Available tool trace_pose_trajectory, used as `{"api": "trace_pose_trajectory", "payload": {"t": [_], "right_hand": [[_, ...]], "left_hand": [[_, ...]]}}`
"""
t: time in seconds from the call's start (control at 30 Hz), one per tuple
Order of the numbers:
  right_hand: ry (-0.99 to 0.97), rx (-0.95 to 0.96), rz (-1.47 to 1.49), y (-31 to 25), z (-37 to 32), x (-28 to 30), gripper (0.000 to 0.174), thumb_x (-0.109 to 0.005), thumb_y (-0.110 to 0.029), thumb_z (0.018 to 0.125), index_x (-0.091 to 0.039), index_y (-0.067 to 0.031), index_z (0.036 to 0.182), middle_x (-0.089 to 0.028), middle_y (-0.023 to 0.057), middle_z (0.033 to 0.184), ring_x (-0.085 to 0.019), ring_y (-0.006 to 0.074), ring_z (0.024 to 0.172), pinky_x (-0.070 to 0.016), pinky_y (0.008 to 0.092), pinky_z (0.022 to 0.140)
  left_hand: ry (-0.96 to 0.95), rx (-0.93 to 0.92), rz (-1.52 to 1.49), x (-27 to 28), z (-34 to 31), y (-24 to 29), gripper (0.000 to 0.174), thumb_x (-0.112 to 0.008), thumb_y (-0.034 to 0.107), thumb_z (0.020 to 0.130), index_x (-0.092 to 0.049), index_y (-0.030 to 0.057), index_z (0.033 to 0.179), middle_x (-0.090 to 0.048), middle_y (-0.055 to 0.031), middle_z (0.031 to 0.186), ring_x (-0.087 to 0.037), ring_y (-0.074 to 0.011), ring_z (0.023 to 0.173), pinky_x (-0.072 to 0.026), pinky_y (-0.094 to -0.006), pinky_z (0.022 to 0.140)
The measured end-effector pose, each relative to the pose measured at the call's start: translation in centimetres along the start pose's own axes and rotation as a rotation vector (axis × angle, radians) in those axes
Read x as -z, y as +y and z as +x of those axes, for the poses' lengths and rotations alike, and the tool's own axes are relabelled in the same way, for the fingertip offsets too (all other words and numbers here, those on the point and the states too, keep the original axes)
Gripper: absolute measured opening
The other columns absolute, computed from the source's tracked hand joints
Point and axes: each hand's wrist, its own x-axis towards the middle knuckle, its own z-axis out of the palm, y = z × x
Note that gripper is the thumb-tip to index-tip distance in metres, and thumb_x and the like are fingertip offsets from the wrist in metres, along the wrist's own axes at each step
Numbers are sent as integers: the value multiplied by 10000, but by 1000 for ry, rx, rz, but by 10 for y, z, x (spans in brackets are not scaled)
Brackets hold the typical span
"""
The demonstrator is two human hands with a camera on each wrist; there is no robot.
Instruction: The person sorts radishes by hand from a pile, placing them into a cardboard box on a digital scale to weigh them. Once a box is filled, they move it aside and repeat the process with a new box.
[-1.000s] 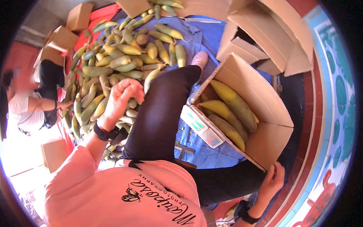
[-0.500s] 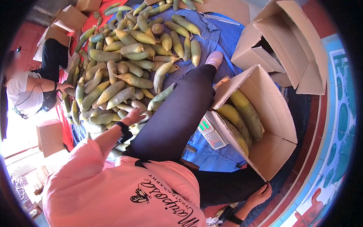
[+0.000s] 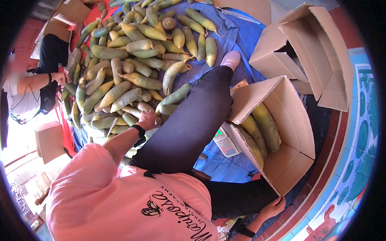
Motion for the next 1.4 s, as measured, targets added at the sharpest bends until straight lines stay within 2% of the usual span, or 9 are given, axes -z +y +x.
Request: {"api": "trace_pose_trajectory", "payload": {"t": [0.27,0.47,0.57,0.73,0.8,0.97,1.1,1.3,1.4], "right_hand": [[12,-10,-4,-13,3,3,318,-433,-227,933,-581,24,1061,-591,181,1025,-538,346,939,-400,417,839],[18,-8,6,-5,0,-1,289,-457,-205,927,-568,31,1051,-579,179,1022,-521,344,937,-403,425,835],[17,-13,29,-5,-2,1,284,-456,-202,925,-570,27,1050,-580,175,1020,-519,340,942,-400,421,843],[15,-14,46,-3,-2,0,277,-453,-200,924,-574,18,1045,-580,169,1018,-519,332,942,-399,417,841],[11,-34,47,-6,-2,2,276,-453,-200,924,-574,17,1045,-579,168,1015,-519,332,940,-399,418,839],[32,-37,51,-7,-2,-2,273,-456,-200,923,-575,13,1044,-577,164,1000,-519,333,930,-403,416,829],[42,-41,41,-10,-2,0,265,-459,-198,920,-578,7,1040,-578,162,998,-517,333,936,-399,418,833],[39,-88,52,-16,-1,0,233,-474,-172,903,-579,-4,1024,-581,154,1004,-516,327,949,-388,419,844],[68,-79,51,-21,-1,3,213,-486,-160,893,-580,-11,1012,-584,145,1002,-519,319,950,-384,411,848]], "left_hand": [[327,274,-533,55,-35,-37,554,-656,447,725,-524,20,1053,-541,-168,1089,-529,-309,1043,-436,-386,878],[556,264,-590,71,-22,-62,516,-654,356,732,-509,23,1099,-520,-169,1088,-513,-328,1024,-430,-398,875],[933,176,-307,74,-17,-36,420,-642,207,724,-514,60,1096,-508,-144,1108,-486,-321,1018,-410,-417,875],[640,89,-116,68,-9,-6,525,-686,238,708,-511,111,1186,-492,-82,1197,-432,-269,1145,-361,-415,948],[477,133,-135,64,-2,-9,511,-673,266,723,-508,126,1186,-509,-87,1151,-451,-264,1130,-380,-417,922],[520,14,-137,69,6,-6,428,-638,337,757,-539,107,1104,-537,-97,1059,-464,-264,1079,-384,-401,901],[195,-84,-143,54,11,21,502,-607,461,781,-518,64,1075,-540,-127,1058,-570,-298,977,-451,-408,824],[158,-61,-49,27,38,29,531,-692,396,719,-480,70,1082,-592,-146,1032,-618,-273,938,-504,-379,760],[143,-44,-67,-15,79,11,319,-565,306,823,-525,76,1041,-641,-148,978,-635,-272,922,-514,-385,749]]}}
